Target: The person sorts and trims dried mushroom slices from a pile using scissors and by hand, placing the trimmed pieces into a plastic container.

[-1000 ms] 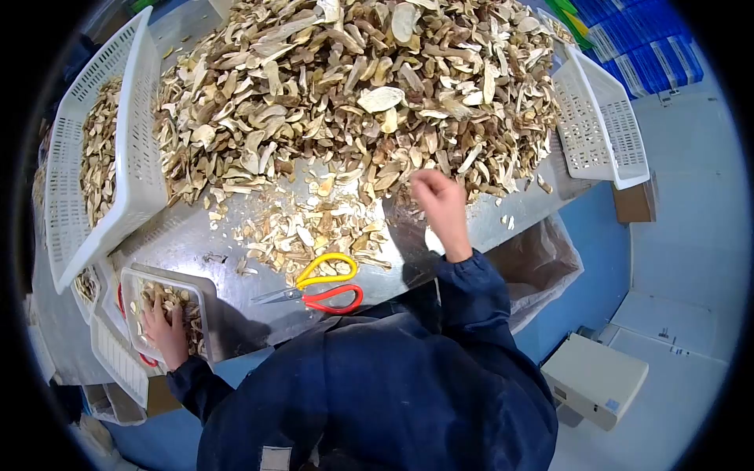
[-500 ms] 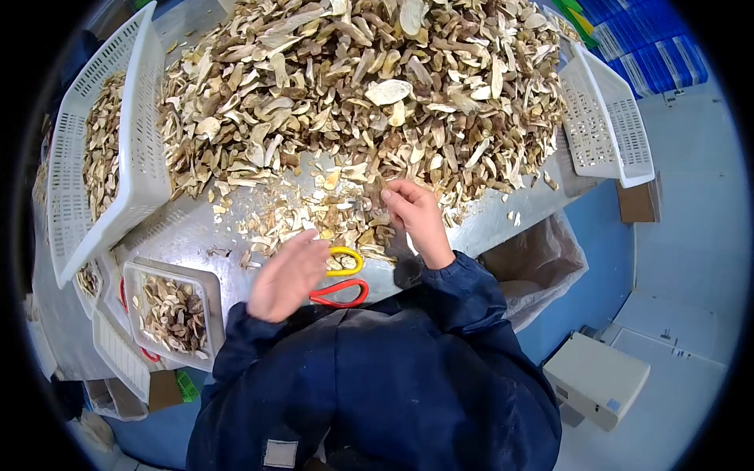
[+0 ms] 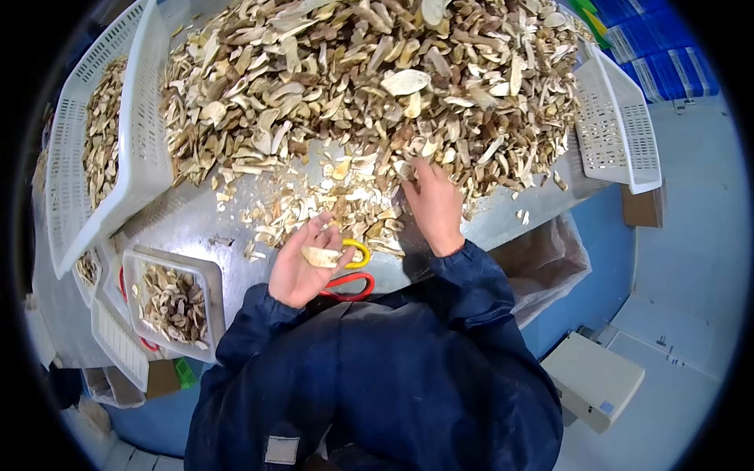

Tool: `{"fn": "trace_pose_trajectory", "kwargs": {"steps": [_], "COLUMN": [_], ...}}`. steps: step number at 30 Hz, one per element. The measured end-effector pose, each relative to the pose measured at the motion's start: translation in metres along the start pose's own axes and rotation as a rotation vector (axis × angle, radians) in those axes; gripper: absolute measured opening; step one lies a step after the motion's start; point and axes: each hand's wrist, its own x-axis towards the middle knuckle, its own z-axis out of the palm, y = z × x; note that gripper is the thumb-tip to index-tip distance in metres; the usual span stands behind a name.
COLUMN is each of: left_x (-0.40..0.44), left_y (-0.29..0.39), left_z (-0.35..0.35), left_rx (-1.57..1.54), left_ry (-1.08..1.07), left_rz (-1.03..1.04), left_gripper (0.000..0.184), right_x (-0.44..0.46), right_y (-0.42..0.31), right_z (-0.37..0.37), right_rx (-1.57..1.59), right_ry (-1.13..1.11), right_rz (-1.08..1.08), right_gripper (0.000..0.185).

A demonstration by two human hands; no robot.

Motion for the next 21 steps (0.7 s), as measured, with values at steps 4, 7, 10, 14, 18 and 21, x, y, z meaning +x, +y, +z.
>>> {"fn": "trace_pose_trajectory", "kwargs": {"steps": [4,7,10,14,18,21], "left_x": [0.003,0.004,0.003,0.005,0.006,0.007], "left_y": [0.002,0.003,0.005,0.005,0.004,0.004], "left_z": [0.007,0.008,0.012,0.013,0.02,0.021], "left_rx": [0.009,0.069,0.086,0.09,0.228,0.351], "left_ry": [-0.029,-0.08,-0.116,-0.203,-0.2,-0.217], "left_rz": [0.058,0.085,0.109,0.161,0.209,0.239], "left_gripper": [0.048,0.059,0.068,0.075,0.08,0.081], "right_x": [0.0,0.0,-0.005,-0.026,-0.037,-0.042], "right_y": [-0.001,0.01,0.023,0.026,-0.022,-0.058], "right_z": [0.011,0.014,0.012,0.008,-0.005,-0.014], "right_rx": [-0.041,0.145,0.713,1.872,1.663,1.278], "right_ry": [0.087,0.153,-0.065,-0.62,-0.826,-0.918], "right_rz": [-0.066,-0.067,0.22,0.438,0.589,0.489], "right_gripper": [0.016,0.012,0.012,0.024,0.016,0.011]}}
